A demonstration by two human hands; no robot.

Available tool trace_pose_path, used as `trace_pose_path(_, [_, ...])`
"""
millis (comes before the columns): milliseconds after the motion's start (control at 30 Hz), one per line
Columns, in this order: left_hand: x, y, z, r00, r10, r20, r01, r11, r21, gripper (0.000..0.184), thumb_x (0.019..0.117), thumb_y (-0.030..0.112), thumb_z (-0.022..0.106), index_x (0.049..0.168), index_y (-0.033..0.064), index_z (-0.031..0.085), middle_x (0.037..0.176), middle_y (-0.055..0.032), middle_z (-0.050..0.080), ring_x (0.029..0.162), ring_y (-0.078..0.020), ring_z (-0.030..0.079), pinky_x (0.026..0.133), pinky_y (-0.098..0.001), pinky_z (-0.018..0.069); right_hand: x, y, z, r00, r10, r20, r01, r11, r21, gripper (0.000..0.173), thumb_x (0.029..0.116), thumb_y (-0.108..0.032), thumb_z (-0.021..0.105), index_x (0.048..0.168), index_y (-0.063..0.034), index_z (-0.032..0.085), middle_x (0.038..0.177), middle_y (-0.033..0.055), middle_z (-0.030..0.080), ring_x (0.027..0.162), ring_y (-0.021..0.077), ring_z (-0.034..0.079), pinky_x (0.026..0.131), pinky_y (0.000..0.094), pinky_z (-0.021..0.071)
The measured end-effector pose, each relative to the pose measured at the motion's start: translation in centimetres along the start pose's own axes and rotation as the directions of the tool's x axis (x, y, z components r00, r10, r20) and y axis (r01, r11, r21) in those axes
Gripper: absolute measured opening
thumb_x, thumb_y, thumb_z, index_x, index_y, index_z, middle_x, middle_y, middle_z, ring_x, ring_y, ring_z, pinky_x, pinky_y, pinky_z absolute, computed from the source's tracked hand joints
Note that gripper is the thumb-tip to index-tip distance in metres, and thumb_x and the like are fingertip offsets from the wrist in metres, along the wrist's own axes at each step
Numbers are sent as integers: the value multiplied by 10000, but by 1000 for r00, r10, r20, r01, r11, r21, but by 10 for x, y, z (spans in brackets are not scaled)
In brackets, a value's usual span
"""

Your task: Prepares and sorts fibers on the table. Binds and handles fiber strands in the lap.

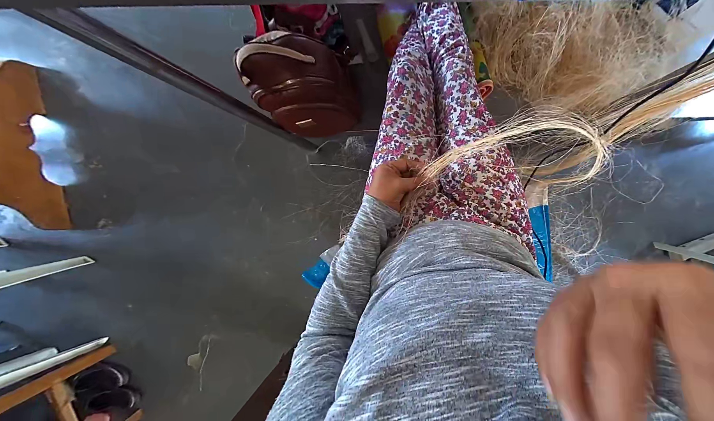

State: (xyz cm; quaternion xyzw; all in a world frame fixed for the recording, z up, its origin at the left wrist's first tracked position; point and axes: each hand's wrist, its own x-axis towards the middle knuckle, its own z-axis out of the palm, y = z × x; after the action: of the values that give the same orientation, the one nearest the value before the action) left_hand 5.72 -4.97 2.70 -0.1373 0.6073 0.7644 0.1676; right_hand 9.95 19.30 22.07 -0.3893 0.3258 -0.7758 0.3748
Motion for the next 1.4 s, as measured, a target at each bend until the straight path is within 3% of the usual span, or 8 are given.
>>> trace_pose_path(100, [-1, -1, -2, 999, 3, 40, -1, 999, -46, 223, 802, -158, 658, 907, 37, 686, 753, 32, 707, 663, -22, 659, 659, -212, 576, -10, 31, -52, 947, -17, -320, -157, 846, -509, 194, 1010, -226, 628, 987, -47, 698, 1004, 17, 741, 945, 91, 708, 819, 271, 611])
trace_pose_path(167, [0, 0, -3, 998, -7, 60, 12, 998, -69, 233, 800, -172, 660, 909, 31, 686, 770, 17, 718, 681, -39, 675, 682, -227, 588, -12, 67, -82, 800, 22, -600, -520, 526, -674, 164, 961, -147, 663, 1002, -2, 729, 885, 43, 736, 756, 76, 691, 705, 276, 600])
trace_pose_path(233, [0, 0, -4, 998, -11, 68, 16, 997, -80, 241, 800, -172, 639, 918, 34, 679, 774, 18, 714, 684, -38, 670, 683, -226, 582, -10, 100, -103, 581, 129, -804, -785, 348, -512, 236, 987, -189, 668, 1033, 32, 737, 878, 138, 741, 751, 214, 718, 750, 441, 600])
trace_pose_path(333, [-1, -1, -5, 996, -13, 90, 22, 995, -96, 234, 797, -167, 634, 908, 35, 674, 766, 11, 713, 676, -43, 669, 674, -230, 581, -2, 116, -115, 427, 300, -853, -823, 519, -230, 266, 1022, -223, 642, 1102, 24, 701, 815, 63, 710, 620, 102, 648, 602, 293, 573])
trace_pose_path(433, [-2, 0, -3, 995, -20, 102, 28, 997, -77, 230, 786, -161, 649, 899, 37, 683, 755, 15, 714, 662, -38, 667, 659, -224, 579, 5, 125, -116, 411, 292, -864, -660, 748, -61, 79, 968, -78, 683, 989, -4, 663, 729, -1, 690, 533, 42, 613, 510, 211, 541])
trace_pose_path(567, [-2, -1, -4, 991, -14, 133, 23, 997, -69, 211, 806, -136, 668, 905, 50, 689, 763, 24, 719, 672, -33, 672, 666, -222, 580, 4, 134, -116, 372, 242, -896, -538, 843, 4, 78, 919, 41, 690, 874, -22, 678, 691, -11, 706, 547, 49, 649, 542, 213, 573])
trace_pose_path(767, [-3, 2, -1, 996, -44, 77, 56, 984, -169, 218, 911, -124, 581, 880, 76, 663, 752, 33, 719, 668, -32, 676, 663, -226, 585, -12, 131, -118, 427, 201, -882, -585, 805, -100, 117, 903, 42, 690, 832, -48, 668, 689, -34, 692, 565, 38, 648, 571, 219, 582])
trace_pose_path(1400, [-1, -8, 5, 994, 79, -81, -91, 982, -163, 211, 911, -130, 580, 903, 74, 634, 781, 41, 708, 693, -40, 678, 691, -242, 594, -18, 108, -106, 268, 369, -890, -811, 585, -2, 275, 1043, -92, 521, 839, -13, 688, 639, 4, 670, 496, 48, 615, 491, 221, 538])
